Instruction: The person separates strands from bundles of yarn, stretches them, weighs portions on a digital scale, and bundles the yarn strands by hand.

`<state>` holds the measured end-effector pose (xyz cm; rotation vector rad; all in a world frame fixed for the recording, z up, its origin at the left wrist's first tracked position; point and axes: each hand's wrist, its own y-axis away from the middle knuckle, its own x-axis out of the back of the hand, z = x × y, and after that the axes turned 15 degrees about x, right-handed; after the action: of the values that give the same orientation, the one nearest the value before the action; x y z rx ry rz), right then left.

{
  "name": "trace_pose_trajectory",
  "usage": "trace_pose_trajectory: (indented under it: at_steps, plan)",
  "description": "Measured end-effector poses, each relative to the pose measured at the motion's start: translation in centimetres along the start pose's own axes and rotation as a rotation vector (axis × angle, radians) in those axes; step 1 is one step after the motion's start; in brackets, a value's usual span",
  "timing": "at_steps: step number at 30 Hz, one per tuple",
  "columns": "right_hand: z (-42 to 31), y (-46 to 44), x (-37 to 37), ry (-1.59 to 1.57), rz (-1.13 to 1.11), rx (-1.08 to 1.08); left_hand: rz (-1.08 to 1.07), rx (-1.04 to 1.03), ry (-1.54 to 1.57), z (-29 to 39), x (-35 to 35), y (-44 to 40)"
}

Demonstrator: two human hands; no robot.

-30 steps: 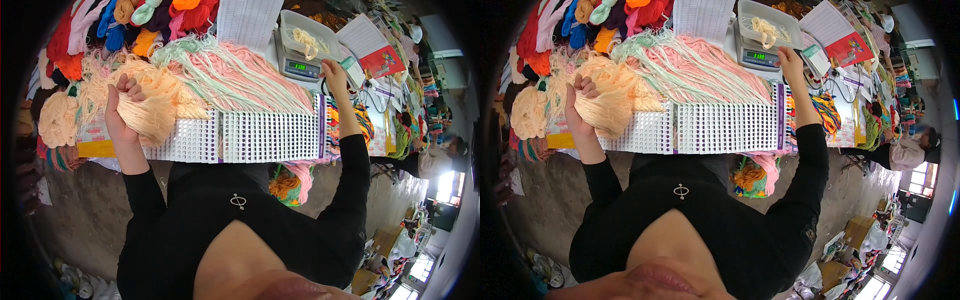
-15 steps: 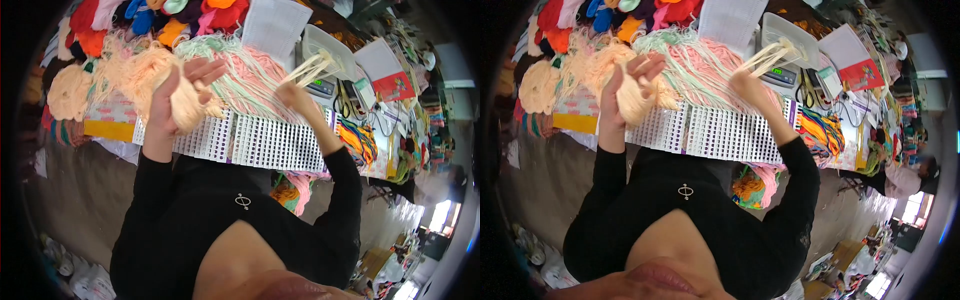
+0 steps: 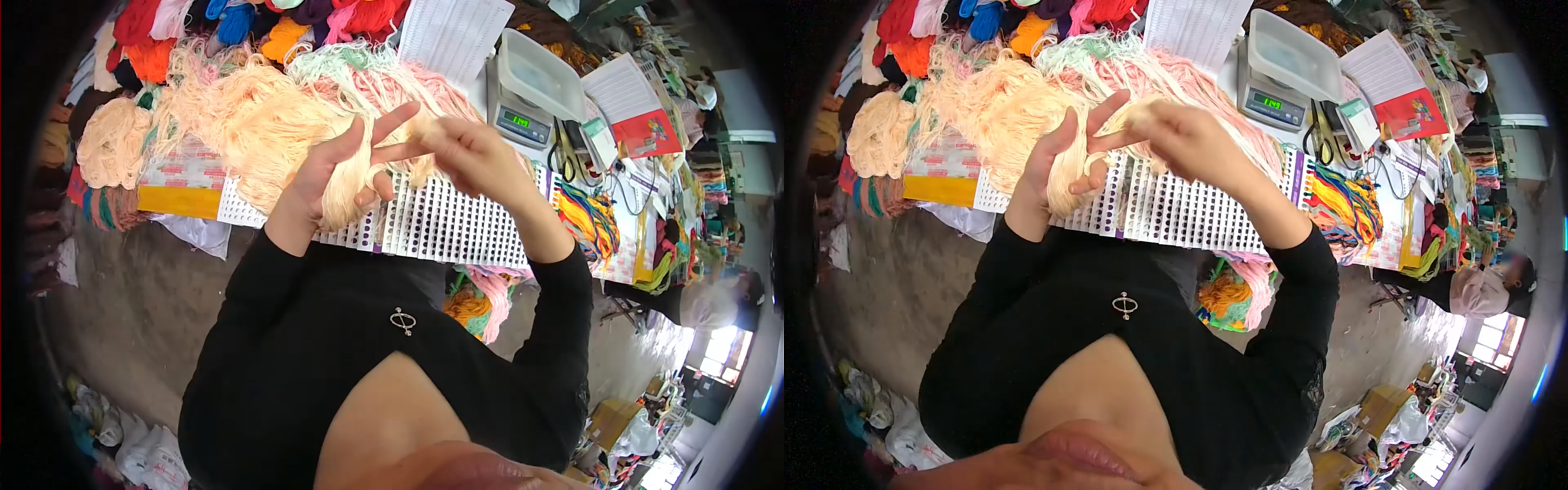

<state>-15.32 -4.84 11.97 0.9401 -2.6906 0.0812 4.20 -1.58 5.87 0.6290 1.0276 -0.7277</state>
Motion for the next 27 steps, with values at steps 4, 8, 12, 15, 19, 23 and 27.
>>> trace_pose_trajectory:
  at_steps: [4, 8, 12, 15, 19, 23, 27]
  plan:
    - [0.9, 0.9, -2.0, 0.132, -0.262, 0.091, -0.196, -0.005, 0.162, 0.0, 0.2, -0.5]
    - [3.5, 0.4, -2.0, 0.241, 0.142, 0.445, -0.437, -0.041, 0.069, 0.5, 3.6, -1.7]
    - [2.3, 0.8, -1.4, 0.235, 0.253, 0.378, 0.162, -0.239, -0.1, -0.3, 1.5, -1.8]
    - [3.1, 0.1, -3.1, 0.309, 0.202, 0.445, -0.005, -0.174, -0.158, -1.0, 1.6, -2.7]
    - [3.7, -0.5, -3.8, 0.45, 0.24, 0.511, 0.042, -0.187, -0.197, -1.7, 0.9, -3.0]
    - [3.6, -0.3, -3.2, 0.511, 0.307, 0.471, 0.133, -0.204, -0.072, -1.5, 1.5, -2.6]
    - [4.2, 0.2, -2.9, 0.426, 0.329, 0.458, 0.147, -0.206, -0.111, -1.5, 1.7, -2.9]
